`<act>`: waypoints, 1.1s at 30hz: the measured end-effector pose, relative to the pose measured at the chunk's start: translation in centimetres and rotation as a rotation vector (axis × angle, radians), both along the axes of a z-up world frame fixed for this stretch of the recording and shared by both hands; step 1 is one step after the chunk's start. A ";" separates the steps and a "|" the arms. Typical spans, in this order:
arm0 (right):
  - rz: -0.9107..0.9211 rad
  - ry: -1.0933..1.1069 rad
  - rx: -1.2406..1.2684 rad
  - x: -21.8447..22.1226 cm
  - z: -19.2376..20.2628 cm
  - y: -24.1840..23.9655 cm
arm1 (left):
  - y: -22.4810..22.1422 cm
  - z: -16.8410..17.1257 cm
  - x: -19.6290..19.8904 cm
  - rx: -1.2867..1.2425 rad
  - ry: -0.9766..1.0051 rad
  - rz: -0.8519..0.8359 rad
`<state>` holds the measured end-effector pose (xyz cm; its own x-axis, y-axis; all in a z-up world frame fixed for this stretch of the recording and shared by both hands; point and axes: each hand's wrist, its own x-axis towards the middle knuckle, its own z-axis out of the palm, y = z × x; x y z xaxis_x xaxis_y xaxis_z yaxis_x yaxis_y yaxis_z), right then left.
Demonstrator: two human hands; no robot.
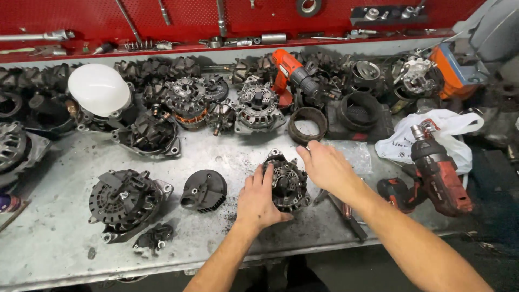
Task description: The person works on an alternator at a workbench, using a socket wrench on its rear housing, prying with a screwdriver, and tapping with a hammer. They reposition the alternator repeatedly and finally lift the assembled unit with both hands.
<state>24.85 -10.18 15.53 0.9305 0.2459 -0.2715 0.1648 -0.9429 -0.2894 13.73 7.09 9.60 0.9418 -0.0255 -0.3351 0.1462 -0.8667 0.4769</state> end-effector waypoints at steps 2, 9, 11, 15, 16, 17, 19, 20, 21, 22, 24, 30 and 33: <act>-0.141 0.178 0.246 0.3 0.0 0.7 | -0.4 -0.2 -0.3 0.008 0.002 0.008; -0.456 0.597 0.684 2.1 -0.2 -0.5 | -0.5 -1.6 0.1 -0.052 0.011 0.056; -0.492 0.603 0.682 2.0 0.3 -1.4 | -0.6 -1.3 -0.1 -0.062 0.024 0.068; -0.492 0.621 0.707 0.7 3.7 -0.6 | -0.8 -1.4 0.0 -0.206 0.011 0.129; -0.491 0.624 0.706 0.8 2.8 -0.4 | -0.7 -1.5 0.1 -0.205 0.013 0.131; -0.376 0.494 0.603 0.8 1.9 -0.3 | -0.6 -1.7 0.3 -0.212 0.024 0.114; -0.263 0.379 0.497 1.0 0.5 -0.2 | -0.1 -1.7 0.2 -0.219 0.049 0.100; -0.248 0.385 0.464 1.3 0.2 -0.4 | 0.3 -1.5 0.5 -0.222 0.077 0.056; -0.233 0.391 0.431 1.7 0.0 -0.6 | 0.6 -1.1 0.9 -0.225 0.105 0.012; -0.235 0.387 0.429 1.6 0.1 -0.8 | 0.8 -1.3 1.1 -0.227 0.101 0.009; -0.234 0.476 0.375 1.1 0.3 -1.0 | 1.2 -1.6 1.2 -0.253 0.132 -0.041; -0.165 0.498 0.414 0.4 3.0 -0.2 | 2.3 -0.1 1.6 -0.289 0.141 -0.117; -0.162 0.515 0.420 0.6 2.1 -0.6 | 2.5 -0.3 1.8 -0.318 0.130 -0.129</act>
<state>25.41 -10.79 17.67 0.7423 0.2958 -0.6012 -0.2251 -0.7349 -0.6397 15.48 9.61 9.27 0.8742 -0.2636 -0.4078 0.1220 -0.6937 0.7099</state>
